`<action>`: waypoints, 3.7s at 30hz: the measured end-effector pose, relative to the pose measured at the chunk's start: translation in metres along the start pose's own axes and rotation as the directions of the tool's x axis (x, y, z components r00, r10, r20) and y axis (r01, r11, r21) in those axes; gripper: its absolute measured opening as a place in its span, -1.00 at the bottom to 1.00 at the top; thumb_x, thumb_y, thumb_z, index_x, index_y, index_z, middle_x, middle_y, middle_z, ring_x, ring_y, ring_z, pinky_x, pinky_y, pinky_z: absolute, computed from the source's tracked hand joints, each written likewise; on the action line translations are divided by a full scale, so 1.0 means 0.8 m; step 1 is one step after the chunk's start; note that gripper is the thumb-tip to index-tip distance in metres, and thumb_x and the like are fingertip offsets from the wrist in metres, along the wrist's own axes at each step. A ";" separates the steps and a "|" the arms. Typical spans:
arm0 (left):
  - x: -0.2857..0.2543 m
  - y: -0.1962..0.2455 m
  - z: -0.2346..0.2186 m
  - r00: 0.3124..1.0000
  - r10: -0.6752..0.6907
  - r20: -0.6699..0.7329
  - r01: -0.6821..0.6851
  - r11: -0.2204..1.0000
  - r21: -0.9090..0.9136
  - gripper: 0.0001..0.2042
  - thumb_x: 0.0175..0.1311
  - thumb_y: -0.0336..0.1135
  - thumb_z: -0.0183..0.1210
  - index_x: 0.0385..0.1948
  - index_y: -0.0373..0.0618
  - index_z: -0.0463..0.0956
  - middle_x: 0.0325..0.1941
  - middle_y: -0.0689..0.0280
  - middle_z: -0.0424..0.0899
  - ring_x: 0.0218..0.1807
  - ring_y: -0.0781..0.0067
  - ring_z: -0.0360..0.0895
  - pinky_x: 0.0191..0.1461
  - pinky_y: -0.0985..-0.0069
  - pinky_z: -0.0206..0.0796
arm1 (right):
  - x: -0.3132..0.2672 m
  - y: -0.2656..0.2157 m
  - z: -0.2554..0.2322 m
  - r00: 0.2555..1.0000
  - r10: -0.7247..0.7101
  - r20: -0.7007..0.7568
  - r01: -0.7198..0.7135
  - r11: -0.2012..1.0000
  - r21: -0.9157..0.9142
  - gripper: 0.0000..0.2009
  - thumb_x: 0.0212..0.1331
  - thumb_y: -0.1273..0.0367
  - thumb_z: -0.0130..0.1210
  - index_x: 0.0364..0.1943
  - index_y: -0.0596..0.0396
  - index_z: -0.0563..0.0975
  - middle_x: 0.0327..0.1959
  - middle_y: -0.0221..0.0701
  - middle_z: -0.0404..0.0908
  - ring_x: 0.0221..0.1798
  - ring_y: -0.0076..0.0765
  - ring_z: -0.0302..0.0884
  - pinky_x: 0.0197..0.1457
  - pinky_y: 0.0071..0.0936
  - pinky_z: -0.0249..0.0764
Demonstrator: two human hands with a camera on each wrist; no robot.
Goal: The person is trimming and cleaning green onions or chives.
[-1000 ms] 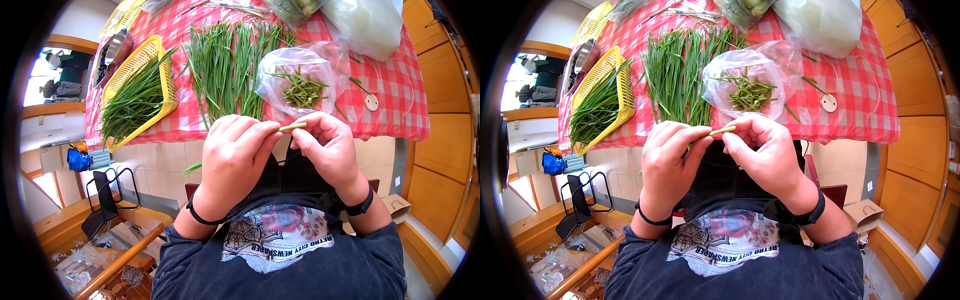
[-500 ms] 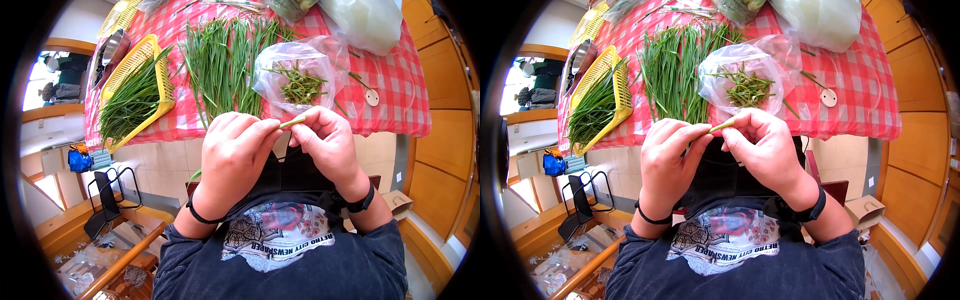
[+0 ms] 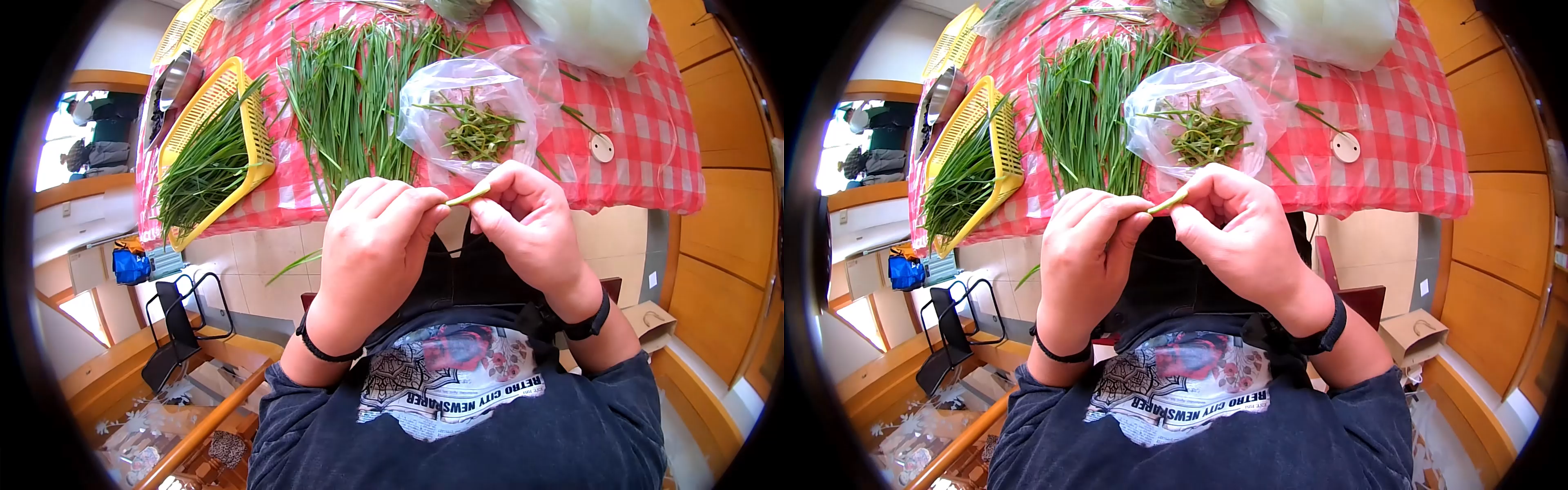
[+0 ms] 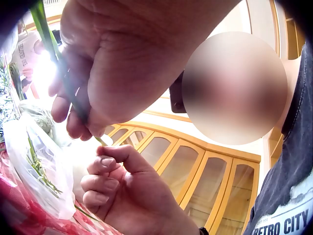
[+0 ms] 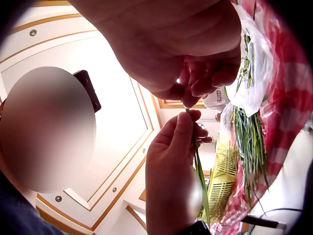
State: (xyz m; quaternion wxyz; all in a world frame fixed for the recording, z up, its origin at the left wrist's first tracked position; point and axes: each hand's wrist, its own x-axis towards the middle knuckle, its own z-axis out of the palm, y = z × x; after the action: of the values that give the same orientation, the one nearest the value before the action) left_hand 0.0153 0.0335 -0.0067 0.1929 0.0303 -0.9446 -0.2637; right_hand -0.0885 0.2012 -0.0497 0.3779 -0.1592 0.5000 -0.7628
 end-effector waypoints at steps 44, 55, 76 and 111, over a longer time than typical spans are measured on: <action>-0.018 -0.031 -0.029 0.979 -0.203 -0.016 0.197 0.962 -0.190 -0.92 0.40 -0.47 0.23 -0.15 -0.13 0.63 -0.29 0.20 0.67 -0.22 0.06 0.63 -0.12 0.24 0.44 | 0.014 -0.030 0.003 0.965 -0.243 0.098 0.258 0.819 -0.513 -0.66 0.31 0.42 0.31 0.15 0.14 0.60 -0.35 -0.52 0.56 -0.46 -0.68 0.32 -0.37 -0.60 0.32; -0.018 -0.012 -0.029 0.995 -0.045 0.086 0.052 0.994 -0.092 -0.87 0.30 -0.47 0.30 -0.15 -0.13 0.66 -0.36 0.21 0.59 -0.29 0.08 0.58 -0.19 0.25 0.39 | 0.007 -0.013 0.015 0.930 -0.282 0.237 0.368 0.755 -0.544 -0.91 0.32 0.47 0.34 -0.18 0.18 0.67 -0.39 -0.46 0.63 -0.50 -0.63 0.42 -0.41 -0.58 0.36; -0.048 -0.055 -0.109 0.963 -0.134 -0.235 0.117 0.989 -0.086 -0.91 0.41 -0.37 0.29 -0.29 -0.16 0.66 -0.30 0.28 0.68 -0.25 0.30 0.60 -0.12 0.32 0.38 | 0.008 -0.021 -0.033 0.941 -0.325 -0.094 0.241 0.840 -0.486 -0.75 0.63 0.29 0.03 -0.27 0.10 0.50 -0.46 -0.48 0.56 -0.44 -0.66 0.45 -0.34 -0.68 0.32; -0.002 -0.108 -0.113 0.936 -0.292 -0.197 0.286 0.956 -0.062 -0.77 0.55 -0.39 0.17 -0.37 -0.33 0.52 -0.47 0.30 0.48 -0.38 0.52 0.40 -0.25 0.51 0.25 | 0.027 0.024 -0.118 0.880 -0.464 -0.104 0.292 0.701 -0.651 -0.78 0.54 0.39 -0.04 -0.30 0.17 0.53 -0.51 -0.51 0.47 -0.45 -0.67 0.34 -0.37 -0.62 0.25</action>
State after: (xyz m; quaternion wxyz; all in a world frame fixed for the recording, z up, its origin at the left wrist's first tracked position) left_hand 0.0474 -0.0841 0.0195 0.2485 0.1925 -0.9008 -0.2997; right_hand -0.1530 0.2417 -0.1119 0.0695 -0.2722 0.7221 -0.6322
